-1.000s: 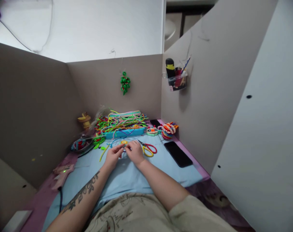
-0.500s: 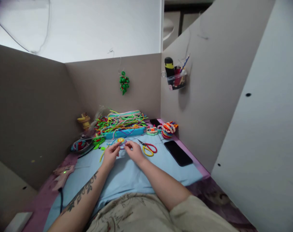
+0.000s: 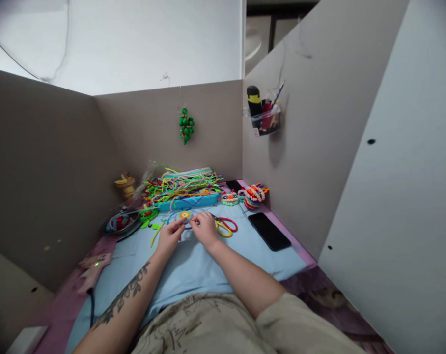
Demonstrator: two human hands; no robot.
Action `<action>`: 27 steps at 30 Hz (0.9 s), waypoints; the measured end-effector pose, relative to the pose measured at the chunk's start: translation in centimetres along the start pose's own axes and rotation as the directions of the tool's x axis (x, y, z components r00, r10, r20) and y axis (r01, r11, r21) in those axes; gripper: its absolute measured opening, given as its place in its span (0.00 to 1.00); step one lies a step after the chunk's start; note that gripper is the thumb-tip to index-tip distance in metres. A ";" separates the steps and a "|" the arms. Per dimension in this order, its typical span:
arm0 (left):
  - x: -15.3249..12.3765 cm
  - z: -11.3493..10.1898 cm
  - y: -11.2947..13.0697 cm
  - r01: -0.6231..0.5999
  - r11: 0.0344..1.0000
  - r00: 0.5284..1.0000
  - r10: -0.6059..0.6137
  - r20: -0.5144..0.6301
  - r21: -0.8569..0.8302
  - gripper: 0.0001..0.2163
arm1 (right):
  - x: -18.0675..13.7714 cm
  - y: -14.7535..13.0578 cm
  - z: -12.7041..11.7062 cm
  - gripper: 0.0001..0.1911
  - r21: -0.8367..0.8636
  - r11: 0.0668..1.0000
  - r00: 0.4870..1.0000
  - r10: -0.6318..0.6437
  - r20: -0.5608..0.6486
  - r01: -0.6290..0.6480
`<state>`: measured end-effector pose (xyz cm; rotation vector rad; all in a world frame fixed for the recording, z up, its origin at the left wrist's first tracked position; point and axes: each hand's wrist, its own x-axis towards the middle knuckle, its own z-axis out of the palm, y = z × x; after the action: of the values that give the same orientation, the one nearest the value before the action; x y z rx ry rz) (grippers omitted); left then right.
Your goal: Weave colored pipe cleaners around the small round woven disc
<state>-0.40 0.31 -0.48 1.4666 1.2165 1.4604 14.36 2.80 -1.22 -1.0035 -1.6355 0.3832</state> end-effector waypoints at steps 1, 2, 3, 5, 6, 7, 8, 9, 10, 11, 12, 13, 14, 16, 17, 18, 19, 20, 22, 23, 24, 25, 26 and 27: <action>0.0 0.1 0.1 0.005 1.000 1.000 -0.005 -0.001 -0.008 0.19 | 0.0 0.0 0.0 0.08 -0.009 1.000 1.000 -0.008 -0.006 0.008; -0.1 0.1 0.1 0.010 1.000 1.000 -0.010 -0.004 -0.015 0.19 | 0.0 0.0 0.0 0.08 -0.013 1.000 1.000 -0.016 -0.008 0.016; -0.1 0.1 0.2 0.014 1.000 1.000 -0.014 -0.008 -0.023 0.20 | 0.0 0.2 0.0 0.07 -0.013 1.000 1.000 -0.025 -0.008 0.025; -0.1 0.0 0.4 0.021 0.999 1.000 -0.022 -0.023 -0.035 0.21 | 0.0 0.5 0.0 0.06 -0.001 0.999 0.999 -0.037 -0.005 0.037; -0.1 0.0 0.4 0.024 0.999 0.999 -0.026 -0.034 -0.039 0.21 | 0.1 0.8 0.0 0.06 0.008 0.999 0.999 -0.041 -0.004 0.041; -0.1 -0.1 0.4 0.029 0.999 0.998 -0.031 -0.046 -0.043 0.21 | 0.1 1.0 0.0 0.05 0.017 0.999 0.999 -0.043 -0.002 0.043; 0.0 -0.2 0.4 0.034 0.998 0.998 -0.036 -0.057 -0.046 0.21 | 0.1 1.1 0.0 0.06 0.026 0.999 0.999 -0.046 0.002 0.046; 0.1 -0.3 0.4 0.039 0.998 0.997 -0.042 -0.067 -0.048 0.21 | 0.1 1.3 0.0 0.06 0.033 0.998 0.999 -0.048 0.007 0.048; 0.1 -0.4 0.3 0.045 0.998 0.996 -0.049 -0.073 -0.051 0.21 | 0.2 1.3 -0.1 0.07 0.037 0.998 0.999 -0.051 0.013 0.051; 0.2 -0.4 0.3 0.052 0.997 0.996 -0.056 -0.075 -0.054 0.21 | 0.2 1.3 -0.2 0.07 0.040 0.998 0.998 -0.055 0.018 0.054; 0.3 -0.5 0.2 0.059 0.997 0.995 -0.063 -0.073 -0.057 0.22 | 0.3 1.3 -0.2 0.07 0.039 0.998 0.998 -0.058 0.021 0.057; 0.4 -0.5 0.1 0.066 0.996 0.995 -0.070 -0.068 -0.061 0.22 | 0.3 1.2 -0.3 0.08 0.037 0.998 0.998 -0.059 0.019 0.058; 0.4 -0.5 0.0 0.072 0.995 0.995 -0.076 -0.061 -0.065 0.22 | 0.4 1.2 -0.4 0.08 0.034 0.998 0.998 -0.059 0.013 0.058; 0.6 -0.5 -0.2 0.087 0.993 0.995 -0.090 -0.043 -0.075 0.23 | 0.5 1.1 -0.5 0.08 0.030 0.998 0.999 -0.055 0.001 0.055; 0.6 -0.5 -0.2 0.093 0.992 0.995 -0.096 -0.036 -0.080 0.23 | 0.6 1.2 -0.6 0.07 0.031 0.998 0.999 -0.052 -0.003 0.052; 0.6 -0.5 -0.3 0.100 0.991 0.994 -0.102 -0.030 -0.085 0.24 | 0.6 1.3 -0.6 0.07 0.034 0.998 0.999 -0.048 -0.006 0.048; 0.6 -0.5 -0.4 0.105 0.990 0.994 -0.108 -0.026 -0.090 0.24 | 0.6 1.4 -0.5 0.06 0.039 0.998 0.999 -0.043 -0.009 0.043; 0.6 -0.5 -0.4 0.110 0.989 0.993 -0.113 -0.023 -0.095 0.25 | 0.6 1.5 -0.5 0.05 0.044 0.998 0.999 -0.035 -0.015 0.036; 0.6 -0.6 -0.5 0.118 0.987 0.993 -0.120 -0.017 -0.107 0.25 | 0.5 1.7 -0.4 0.04 0.061 0.998 0.999 -0.013 -0.029 0.015; 0.6 -0.6 -0.5 0.121 0.986 0.992 -0.123 -0.013 -0.113 0.26 | 0.5 1.7 -0.4 0.04 0.073 0.997 0.999 -0.001 -0.033 0.003; 0.6 -0.6 -0.5 0.123 0.985 0.992 -0.125 -0.009 -0.120 0.26 | 0.4 1.7 -0.3 0.04 0.087 0.996 0.999 0.010 -0.033 -0.007; 0.5 -0.6 -0.5 0.125 0.984 0.992 -0.127 -0.004 -0.126 0.27 | 0.3 1.6 -0.3 0.04 0.103 0.995 0.999 0.021 -0.029 -0.018; 0.5 -0.6 -0.5 0.127 0.983 0.992 -0.128 0.001 -0.132 0.27 | 0.2 1.6 -0.3 0.04 0.119 0.992 0.999 0.033 -0.022 -0.030; 0.5 -0.6 -0.5 0.129 0.982 0.992 -0.129 0.004 -0.139 0.27 | 0.2 1.5 -0.2 0.05 0.134 0.990 0.999 0.045 -0.014 -0.043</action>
<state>-1.07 0.91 -0.78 1.2686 1.1661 1.4316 15.16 3.74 -2.09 -0.9402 -1.5533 0.5067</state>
